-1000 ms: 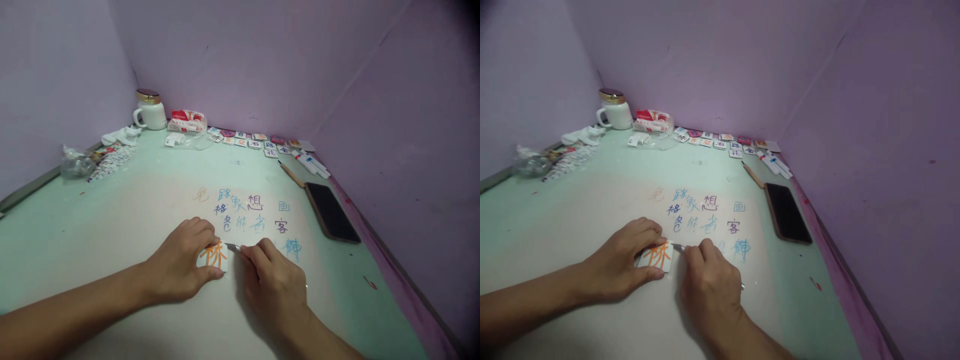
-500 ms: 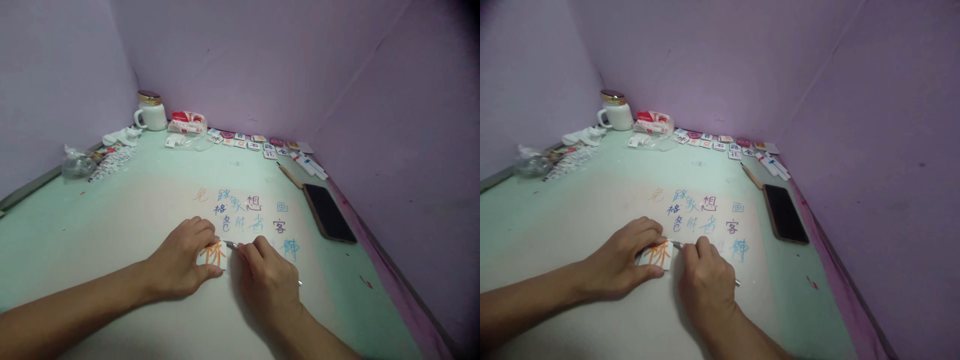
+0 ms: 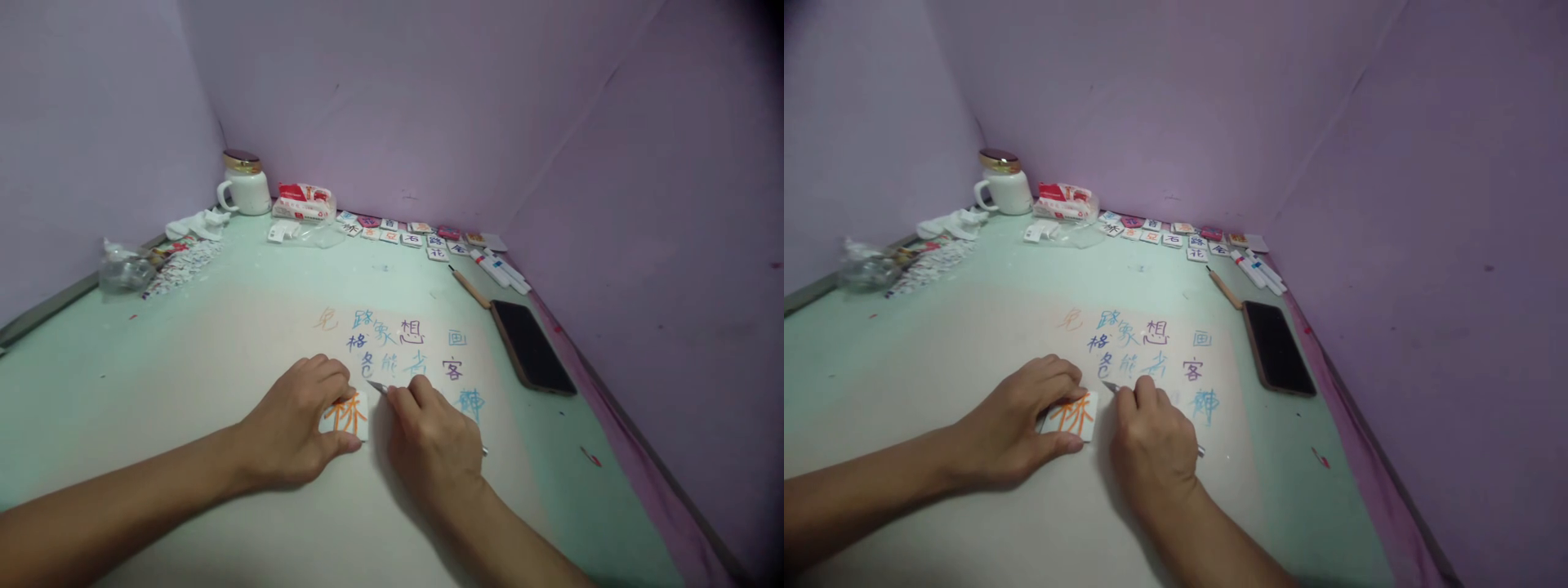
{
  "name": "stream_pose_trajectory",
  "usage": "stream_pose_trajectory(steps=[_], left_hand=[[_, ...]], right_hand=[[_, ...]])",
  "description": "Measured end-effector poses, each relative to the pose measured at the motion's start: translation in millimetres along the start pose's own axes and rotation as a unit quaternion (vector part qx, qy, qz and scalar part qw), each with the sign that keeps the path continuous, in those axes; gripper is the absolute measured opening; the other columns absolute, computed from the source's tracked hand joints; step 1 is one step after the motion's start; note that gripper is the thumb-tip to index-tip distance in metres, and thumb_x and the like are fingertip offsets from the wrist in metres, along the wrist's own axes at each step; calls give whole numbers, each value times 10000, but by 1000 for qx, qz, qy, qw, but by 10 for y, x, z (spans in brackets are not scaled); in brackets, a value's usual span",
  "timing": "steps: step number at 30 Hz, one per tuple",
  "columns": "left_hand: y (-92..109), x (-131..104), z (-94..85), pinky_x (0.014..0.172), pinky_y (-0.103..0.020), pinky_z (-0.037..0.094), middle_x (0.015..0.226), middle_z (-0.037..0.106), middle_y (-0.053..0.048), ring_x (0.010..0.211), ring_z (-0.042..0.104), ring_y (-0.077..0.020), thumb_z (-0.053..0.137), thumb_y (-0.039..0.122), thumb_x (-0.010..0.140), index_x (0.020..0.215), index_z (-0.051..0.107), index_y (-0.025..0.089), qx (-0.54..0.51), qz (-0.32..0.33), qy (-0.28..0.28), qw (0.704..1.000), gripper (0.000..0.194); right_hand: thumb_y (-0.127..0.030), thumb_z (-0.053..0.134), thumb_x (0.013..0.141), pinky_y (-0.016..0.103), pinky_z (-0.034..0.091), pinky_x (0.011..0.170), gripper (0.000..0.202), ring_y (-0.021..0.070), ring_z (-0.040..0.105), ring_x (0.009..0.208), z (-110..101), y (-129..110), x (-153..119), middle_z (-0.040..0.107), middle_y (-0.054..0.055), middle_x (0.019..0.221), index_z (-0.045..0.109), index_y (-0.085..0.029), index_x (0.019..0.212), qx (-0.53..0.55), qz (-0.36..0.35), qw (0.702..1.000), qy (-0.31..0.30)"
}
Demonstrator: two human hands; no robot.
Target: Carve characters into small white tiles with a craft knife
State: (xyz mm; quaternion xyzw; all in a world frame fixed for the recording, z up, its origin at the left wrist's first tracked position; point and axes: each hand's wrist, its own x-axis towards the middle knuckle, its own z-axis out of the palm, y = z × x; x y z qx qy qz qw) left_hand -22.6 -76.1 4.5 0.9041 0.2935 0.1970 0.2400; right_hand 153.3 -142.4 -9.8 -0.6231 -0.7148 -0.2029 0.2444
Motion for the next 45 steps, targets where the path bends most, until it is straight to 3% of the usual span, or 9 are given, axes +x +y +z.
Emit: stream_pose_trajectory(steps=[6,11,14,16,19,24,28,35,45], left_hand=[[-1,-17,29,746,-403,396,895,574,-59,832,494,-232,655,302,739,881,557,175,1,-11,23,1000,214],[-41,-32,-3,861,-423,411,1043,579,-95,967,510,-245,586,200,780,1044,572,177,-24,51,10,998,265],[-46,-38,-18,940,-411,390,1199,530,-112,1100,487,-248,487,113,784,1131,546,188,-32,77,34,996,360],[-27,-33,-12,949,-422,385,1230,512,-119,1122,477,-265,510,168,786,1147,542,183,-15,58,52,997,363],[24,-4,10,883,-456,399,1143,546,-126,1038,496,-296,639,334,754,1152,553,162,37,-4,46,998,442],[83,40,23,795,-440,402,1017,554,-98,916,503,-268,656,362,755,1078,581,174,84,-44,11,995,381],[77,23,19,789,-439,409,995,547,-96,905,503,-269,714,416,705,1033,582,166,85,-43,13,995,433],[6,-48,25,913,-476,411,1226,514,-136,1071,503,-303,647,330,751,1175,522,184,40,15,19,999,465],[12,-25,18,817,-417,443,1083,567,-105,926,548,-249,615,284,768,1057,587,178,12,10,-3,1000,309]], right_hand=[[-121,436,829,250,283,436,233,136,525,490,-4,89,13,626,38,664,649,-177,753,108,76,991,-31],[-187,473,843,229,427,506,105,122,565,551,-56,269,68,642,19,720,576,-181,866,295,160,941,-37],[-253,487,865,222,420,476,87,115,539,510,-78,373,93,620,-2,677,547,-194,890,335,225,914,-41],[-275,489,868,230,440,507,106,127,578,552,-90,411,94,641,5,697,539,-197,920,341,237,908,-60],[-265,499,848,258,453,555,130,156,632,609,-109,405,75,686,16,731,570,-202,937,295,218,924,-109],[-215,481,832,275,442,565,164,177,637,640,-139,294,33,695,43,761,642,-192,845,224,142,955,-131],[-192,479,844,251,427,533,181,148,589,595,-134,242,3,636,39,733,655,-181,803,228,104,960,-125],[-206,496,867,221,392,484,189,118,530,528,-77,276,-75,573,17,675,681,-186,831,228,61,964,-124],[-211,475,844,263,356,492,224,161,563,530,-128,182,-18,614,25,645,677,-186,751,162,95,975,-121]])
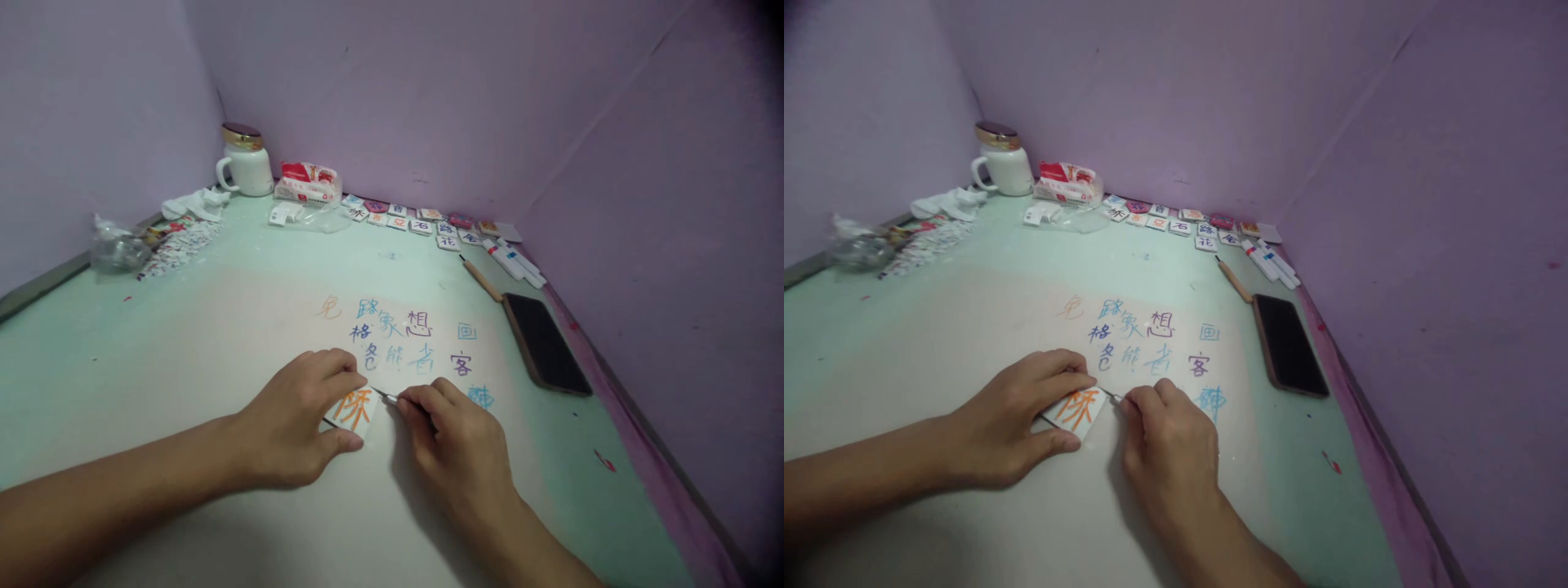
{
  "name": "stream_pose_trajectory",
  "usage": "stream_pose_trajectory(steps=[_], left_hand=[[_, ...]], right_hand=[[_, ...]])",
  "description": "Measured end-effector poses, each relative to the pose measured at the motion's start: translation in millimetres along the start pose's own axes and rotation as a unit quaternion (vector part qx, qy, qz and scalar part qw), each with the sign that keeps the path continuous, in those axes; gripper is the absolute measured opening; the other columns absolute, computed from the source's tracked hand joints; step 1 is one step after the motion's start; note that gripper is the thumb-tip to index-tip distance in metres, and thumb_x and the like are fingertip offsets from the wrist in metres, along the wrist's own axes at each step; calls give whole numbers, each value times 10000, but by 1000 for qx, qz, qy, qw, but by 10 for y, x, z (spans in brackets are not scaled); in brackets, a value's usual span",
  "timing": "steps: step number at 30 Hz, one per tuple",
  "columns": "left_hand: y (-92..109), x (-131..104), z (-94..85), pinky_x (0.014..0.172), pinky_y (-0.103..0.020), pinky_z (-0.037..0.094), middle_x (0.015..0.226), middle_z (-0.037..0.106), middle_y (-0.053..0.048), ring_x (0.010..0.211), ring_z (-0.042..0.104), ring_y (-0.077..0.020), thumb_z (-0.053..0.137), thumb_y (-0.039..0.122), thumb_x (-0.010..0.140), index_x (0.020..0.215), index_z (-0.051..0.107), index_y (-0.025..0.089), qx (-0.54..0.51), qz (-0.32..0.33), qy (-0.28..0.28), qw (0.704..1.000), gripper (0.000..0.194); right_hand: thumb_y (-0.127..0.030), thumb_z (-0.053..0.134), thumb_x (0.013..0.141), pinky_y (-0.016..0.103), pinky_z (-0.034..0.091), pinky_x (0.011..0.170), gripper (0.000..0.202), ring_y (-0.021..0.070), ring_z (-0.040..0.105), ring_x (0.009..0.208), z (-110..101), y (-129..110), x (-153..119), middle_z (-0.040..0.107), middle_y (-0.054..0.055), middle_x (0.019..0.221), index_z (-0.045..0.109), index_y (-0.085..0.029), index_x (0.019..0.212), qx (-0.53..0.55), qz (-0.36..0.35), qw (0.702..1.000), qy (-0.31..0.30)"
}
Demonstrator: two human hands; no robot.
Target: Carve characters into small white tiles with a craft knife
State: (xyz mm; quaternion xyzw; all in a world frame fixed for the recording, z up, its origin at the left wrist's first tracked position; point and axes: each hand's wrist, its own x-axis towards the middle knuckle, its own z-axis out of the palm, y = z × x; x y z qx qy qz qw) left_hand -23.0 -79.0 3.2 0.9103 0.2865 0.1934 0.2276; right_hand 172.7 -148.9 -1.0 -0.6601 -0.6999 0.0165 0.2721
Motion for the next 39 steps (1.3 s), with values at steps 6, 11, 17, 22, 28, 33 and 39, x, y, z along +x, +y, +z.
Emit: stream_pose_trajectory(steps=[6,11,17,22,28,33,39], left_hand=[[-9,-6,-1,801,-410,439,1048,561,-93,898,540,-241,614,324,772,1043,593,178,-4,-9,-4,1000,308],[-3,-8,19,794,-403,445,1017,559,-81,885,541,-236,649,295,744,1037,588,175,-4,-16,11,1000,322],[33,-19,-10,809,-386,456,1035,551,-92,912,537,-229,641,226,763,1069,566,156,-20,-8,2,1000,323],[35,-27,-15,804,-379,457,1024,541,-84,904,534,-226,632,226,774,1047,577,160,-24,-12,0,1000,286],[5,-32,18,805,-378,452,1016,544,-76,905,537,-224,629,231,771,1039,579,169,-26,-6,16,1000,279],[9,-33,27,794,-386,451,1015,540,-80,898,533,-222,628,216,768,1030,573,161,-31,-9,20,999,273],[3,-37,51,785,-388,455,1012,547,-74,888,539,-220,635,219,768,1026,574,170,-36,-11,30,999,270]], right_hand=[[-205,492,840,260,374,520,189,174,614,618,1,4,6,672,25,765,679,-200,864,-7,14,1000,13],[-180,491,840,257,348,485,214,171,615,587,27,-2,-14,670,25,765,695,-209,900,-10,-5,1000,26],[-170,507,831,255,308,449,224,173,612,555,46,-31,-28,662,25,741,713,-203,913,-14,-22,999,34],[-149,506,812,251,290,450,247,163,591,539,47,-53,-32,654,27,747,718,-218,918,-22,-14,999,20],[-149,494,810,251,262,455,243,159,572,534,59,-77,-33,640,24,734,710,-232,883,-28,-10,999,16],[-154,476,826,254,256,465,230,163,573,552,71,-92,-18,637,34,740,696,-214,856,-30,-13,999,13],[-167,441,845,260,199,452,258,148,515,484,102,-109,-17,596,45,685,692,-199,795,-52,-22,998,30]])
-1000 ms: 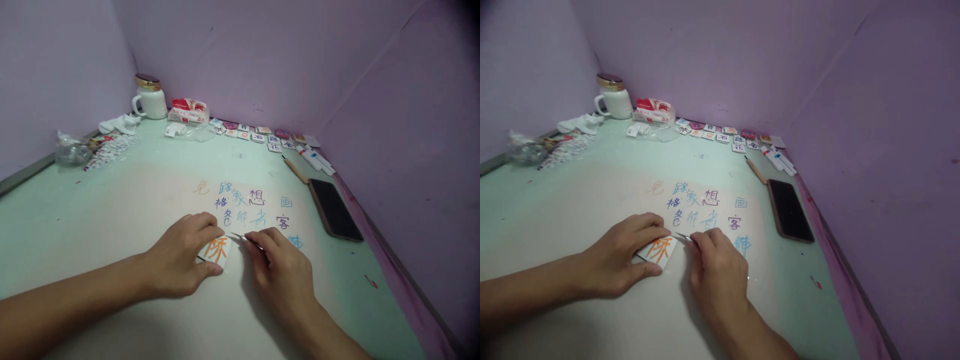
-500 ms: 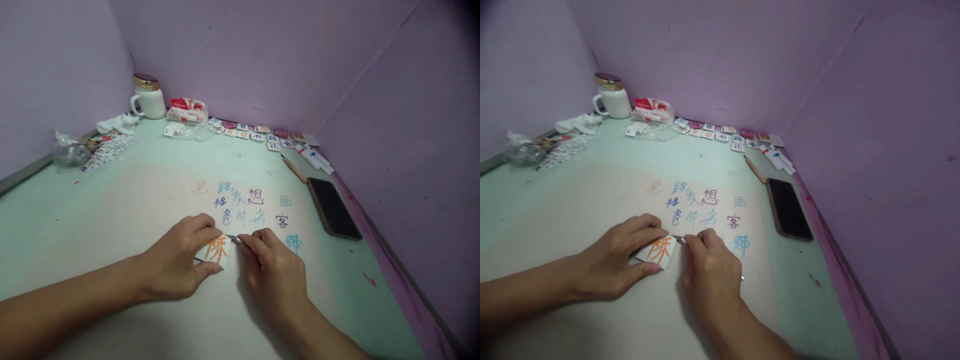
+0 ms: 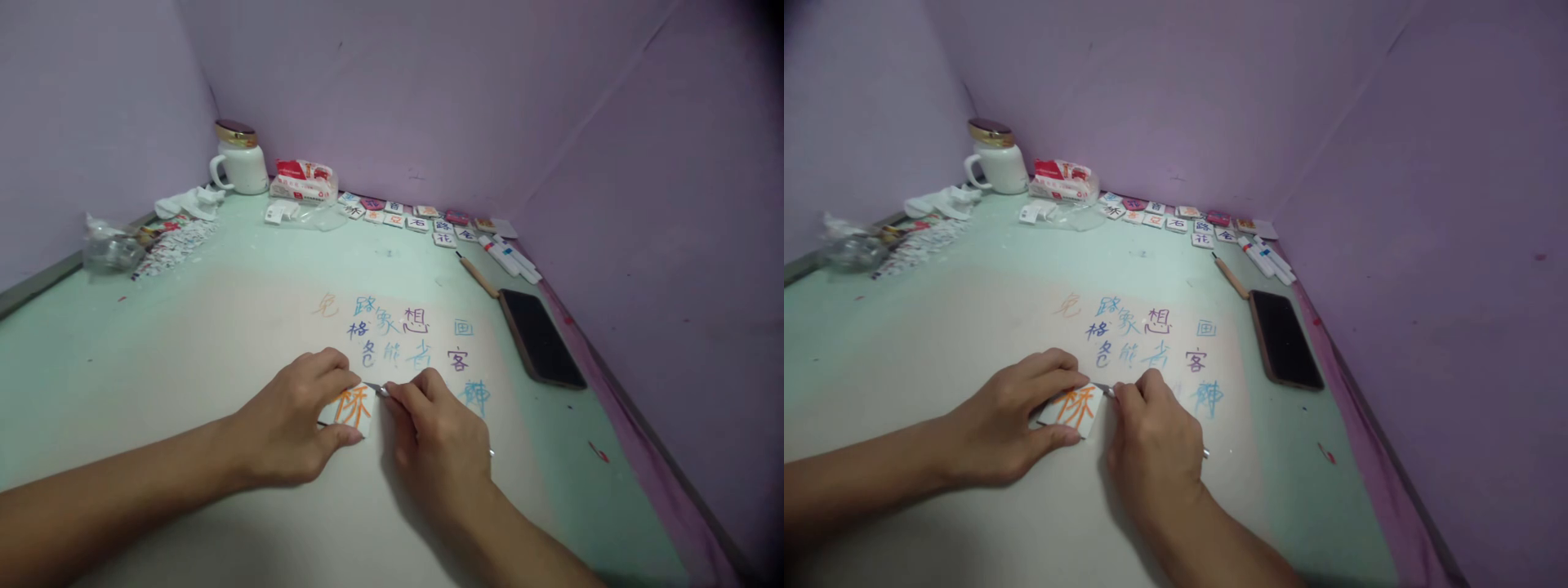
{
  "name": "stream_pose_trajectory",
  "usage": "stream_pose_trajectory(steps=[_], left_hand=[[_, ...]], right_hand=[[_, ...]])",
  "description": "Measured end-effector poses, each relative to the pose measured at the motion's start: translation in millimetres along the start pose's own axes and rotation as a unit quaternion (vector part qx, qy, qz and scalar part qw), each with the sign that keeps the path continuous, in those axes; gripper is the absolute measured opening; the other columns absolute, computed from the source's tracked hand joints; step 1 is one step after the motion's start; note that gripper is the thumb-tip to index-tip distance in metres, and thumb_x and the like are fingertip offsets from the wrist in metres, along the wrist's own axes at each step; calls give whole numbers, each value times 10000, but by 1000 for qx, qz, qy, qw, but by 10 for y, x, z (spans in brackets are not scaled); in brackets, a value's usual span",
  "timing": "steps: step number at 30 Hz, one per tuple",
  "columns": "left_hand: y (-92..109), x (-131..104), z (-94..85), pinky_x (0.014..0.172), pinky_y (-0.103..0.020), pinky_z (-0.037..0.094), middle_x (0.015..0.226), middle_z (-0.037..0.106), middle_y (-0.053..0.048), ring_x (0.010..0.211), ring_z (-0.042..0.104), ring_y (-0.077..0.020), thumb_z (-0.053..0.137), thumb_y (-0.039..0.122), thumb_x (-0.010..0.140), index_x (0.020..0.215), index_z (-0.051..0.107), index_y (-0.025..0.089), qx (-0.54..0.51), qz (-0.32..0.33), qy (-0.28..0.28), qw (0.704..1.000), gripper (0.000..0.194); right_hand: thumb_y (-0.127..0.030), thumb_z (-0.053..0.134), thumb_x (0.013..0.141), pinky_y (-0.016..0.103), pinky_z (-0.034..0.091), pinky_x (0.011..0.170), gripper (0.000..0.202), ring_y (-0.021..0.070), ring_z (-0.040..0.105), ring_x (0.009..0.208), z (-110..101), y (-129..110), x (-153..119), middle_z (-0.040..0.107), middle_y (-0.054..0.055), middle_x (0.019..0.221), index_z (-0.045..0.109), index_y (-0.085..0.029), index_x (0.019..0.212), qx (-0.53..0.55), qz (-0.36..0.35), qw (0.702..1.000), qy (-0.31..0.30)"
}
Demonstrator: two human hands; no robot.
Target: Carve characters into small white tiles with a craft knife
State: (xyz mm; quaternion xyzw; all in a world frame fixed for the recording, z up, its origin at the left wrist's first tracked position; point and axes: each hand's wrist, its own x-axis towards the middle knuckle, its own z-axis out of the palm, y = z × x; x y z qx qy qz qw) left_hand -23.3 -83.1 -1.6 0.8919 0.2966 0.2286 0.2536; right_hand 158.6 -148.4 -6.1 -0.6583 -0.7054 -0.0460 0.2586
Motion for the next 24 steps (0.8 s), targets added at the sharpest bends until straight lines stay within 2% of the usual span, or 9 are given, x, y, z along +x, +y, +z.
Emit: stream_pose_trajectory(steps=[4,9,14,21,24], left_hand=[[-12,-1,15,790,-384,456,1005,555,-71,893,541,-218,642,225,769,1010,580,163,-4,2,8,1000,256],[7,29,-15,790,-385,458,991,563,-88,892,541,-223,641,209,768,994,586,131,1,11,2,1000,245],[14,17,-29,789,-384,458,995,560,-99,893,541,-228,643,201,762,988,588,116,5,10,-9,1000,248],[-8,3,-3,800,-377,450,1011,551,-84,899,532,-219,661,193,749,1005,580,136,5,11,-3,1000,274],[0,14,-13,800,-376,451,1006,553,-85,897,535,-218,656,188,751,999,582,135,6,8,-4,1000,264]], right_hand=[[-194,440,851,264,209,447,258,157,525,478,-1,7,4,592,49,686,692,-196,796,1,11,1000,-13],[-203,449,852,258,316,486,240,178,621,592,-32,85,46,672,34,780,687,-207,880,61,57,996,-42],[-202,474,852,261,336,502,214,182,633,579,-63,140,68,708,0,707,688,-217,840,56,75,994,-48],[-261,515,887,254,350,530,189,183,617,648,-64,154,33,681,5,718,702,-233,880,60,27,997,-26],[-241,536,876,252,350,529,173,179,608,657,-50,141,19,681,9,728,708,-227,864,63,14,998,-3]])
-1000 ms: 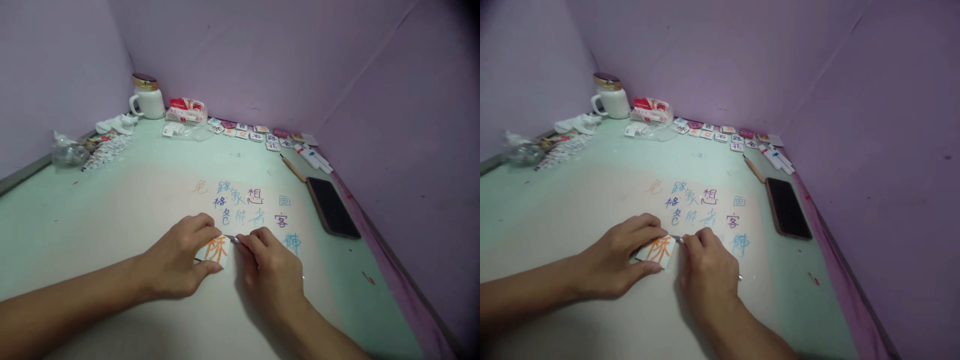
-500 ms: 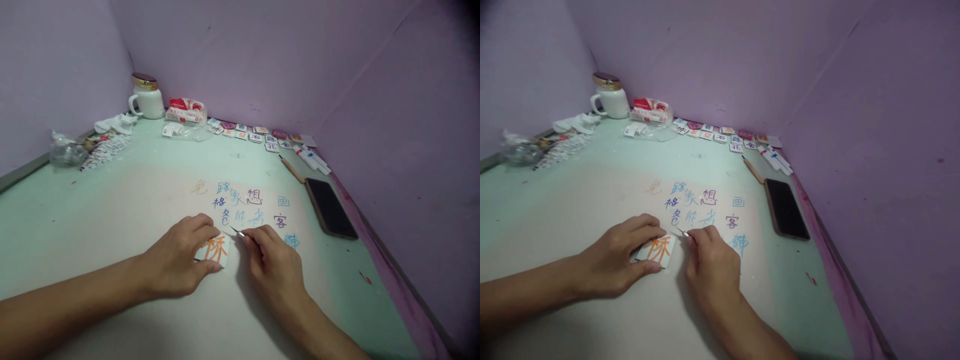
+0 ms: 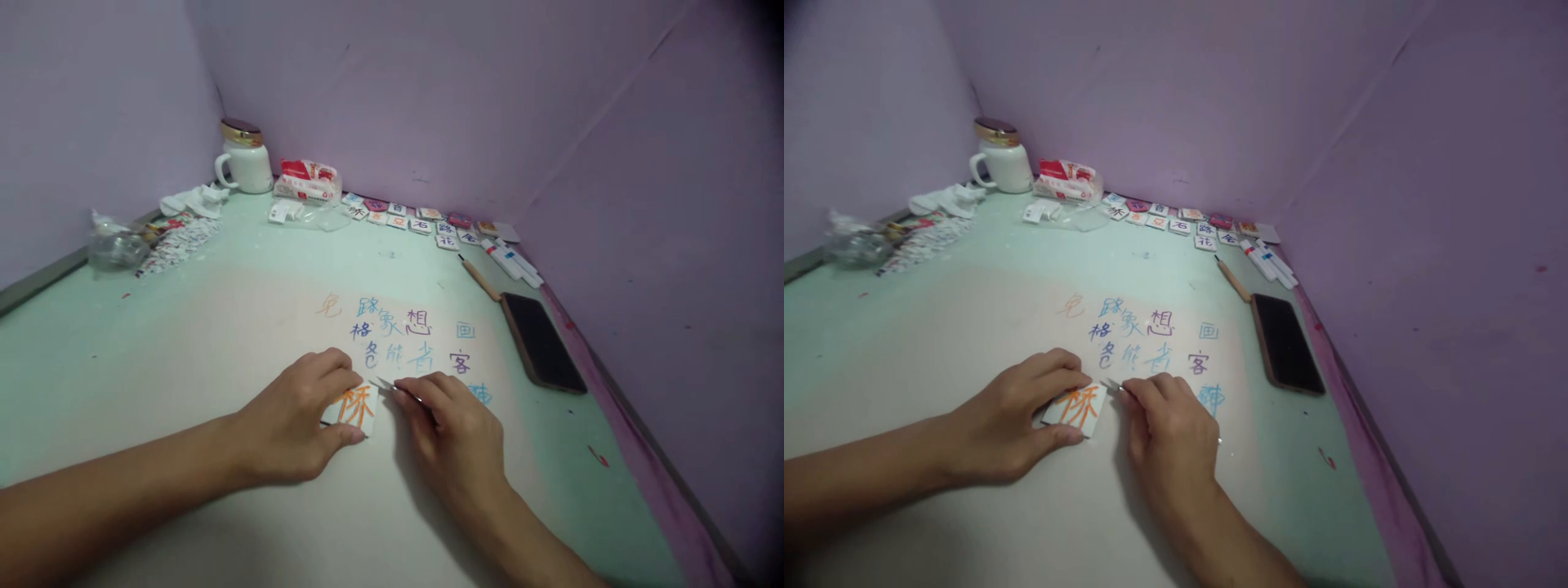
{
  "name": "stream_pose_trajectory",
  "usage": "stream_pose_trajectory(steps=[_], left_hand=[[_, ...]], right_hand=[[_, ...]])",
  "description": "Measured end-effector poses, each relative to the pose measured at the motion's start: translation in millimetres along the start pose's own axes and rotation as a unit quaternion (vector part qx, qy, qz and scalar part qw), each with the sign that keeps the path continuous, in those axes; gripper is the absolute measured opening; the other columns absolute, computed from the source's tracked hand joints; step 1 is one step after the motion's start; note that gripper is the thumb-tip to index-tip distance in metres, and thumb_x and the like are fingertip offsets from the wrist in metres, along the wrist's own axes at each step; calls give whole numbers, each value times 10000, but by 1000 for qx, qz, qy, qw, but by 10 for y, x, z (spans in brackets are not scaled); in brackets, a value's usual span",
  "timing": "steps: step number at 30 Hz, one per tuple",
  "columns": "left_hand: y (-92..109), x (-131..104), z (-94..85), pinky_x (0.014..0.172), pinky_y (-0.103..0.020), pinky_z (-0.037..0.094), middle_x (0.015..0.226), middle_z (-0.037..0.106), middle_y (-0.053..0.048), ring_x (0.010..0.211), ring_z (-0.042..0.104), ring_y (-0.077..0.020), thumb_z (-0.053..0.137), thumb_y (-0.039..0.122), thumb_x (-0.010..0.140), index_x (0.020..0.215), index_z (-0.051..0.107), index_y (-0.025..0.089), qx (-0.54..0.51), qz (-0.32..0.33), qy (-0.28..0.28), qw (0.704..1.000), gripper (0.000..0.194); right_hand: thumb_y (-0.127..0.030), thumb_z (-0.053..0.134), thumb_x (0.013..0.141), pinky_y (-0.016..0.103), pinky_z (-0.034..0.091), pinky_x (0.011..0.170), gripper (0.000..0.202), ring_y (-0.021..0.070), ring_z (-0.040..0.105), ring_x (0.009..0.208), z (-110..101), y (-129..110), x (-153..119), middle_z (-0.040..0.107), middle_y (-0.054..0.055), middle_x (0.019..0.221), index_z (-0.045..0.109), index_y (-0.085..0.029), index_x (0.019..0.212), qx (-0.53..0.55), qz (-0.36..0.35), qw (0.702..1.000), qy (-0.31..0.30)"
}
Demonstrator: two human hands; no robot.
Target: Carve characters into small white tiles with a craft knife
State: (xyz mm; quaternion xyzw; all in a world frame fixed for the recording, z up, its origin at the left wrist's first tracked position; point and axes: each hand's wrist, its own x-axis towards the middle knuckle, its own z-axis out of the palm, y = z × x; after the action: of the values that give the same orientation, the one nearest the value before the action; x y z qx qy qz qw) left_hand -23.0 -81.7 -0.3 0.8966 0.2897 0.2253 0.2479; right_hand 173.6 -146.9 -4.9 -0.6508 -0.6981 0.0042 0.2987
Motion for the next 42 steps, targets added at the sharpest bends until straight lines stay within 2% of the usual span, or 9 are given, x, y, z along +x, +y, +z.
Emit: stream_pose_trajectory(steps=[5,12,20,27,42], left_hand=[[9,-1,-6,792,-378,454,995,555,-83,888,538,-219,644,211,765,989,586,138,-2,0,-1,1000,242],[-5,5,11,804,-373,459,997,563,-77,901,548,-219,635,233,766,994,591,154,-5,-2,7,1000,245],[6,8,6,805,-376,465,1004,567,-83,907,556,-224,629,230,767,991,593,159,-5,-5,6,1000,237],[-2,-5,6,806,-380,467,1013,568,-83,906,558,-224,628,234,766,975,598,163,-7,-10,6,1000,223],[-8,-1,5,803,-380,476,1013,580,-88,899,561,-218,629,256,772,993,607,157,-18,-21,5,1000,243]], right_hand=[[-224,573,852,252,362,533,141,177,615,661,30,-31,-3,682,9,717,708,-214,814,9,-12,1000,25],[-211,597,826,250,357,506,122,171,613,633,48,-34,-1,679,4,708,716,-229,810,16,-21,999,30],[-200,588,821,253,374,523,144,179,610,664,42,-43,6,674,28,735,729,-219,802,25,-4,1000,7],[-218,599,798,240,327,478,150,138,549,533,37,-13,36,590,12,639,748,-224,798,37,10,999,-16],[-251,566,805,239,304,481,184,121,504,527,-21,24,63,542,-1,616,738,-217,751,43,4,998,-53]])
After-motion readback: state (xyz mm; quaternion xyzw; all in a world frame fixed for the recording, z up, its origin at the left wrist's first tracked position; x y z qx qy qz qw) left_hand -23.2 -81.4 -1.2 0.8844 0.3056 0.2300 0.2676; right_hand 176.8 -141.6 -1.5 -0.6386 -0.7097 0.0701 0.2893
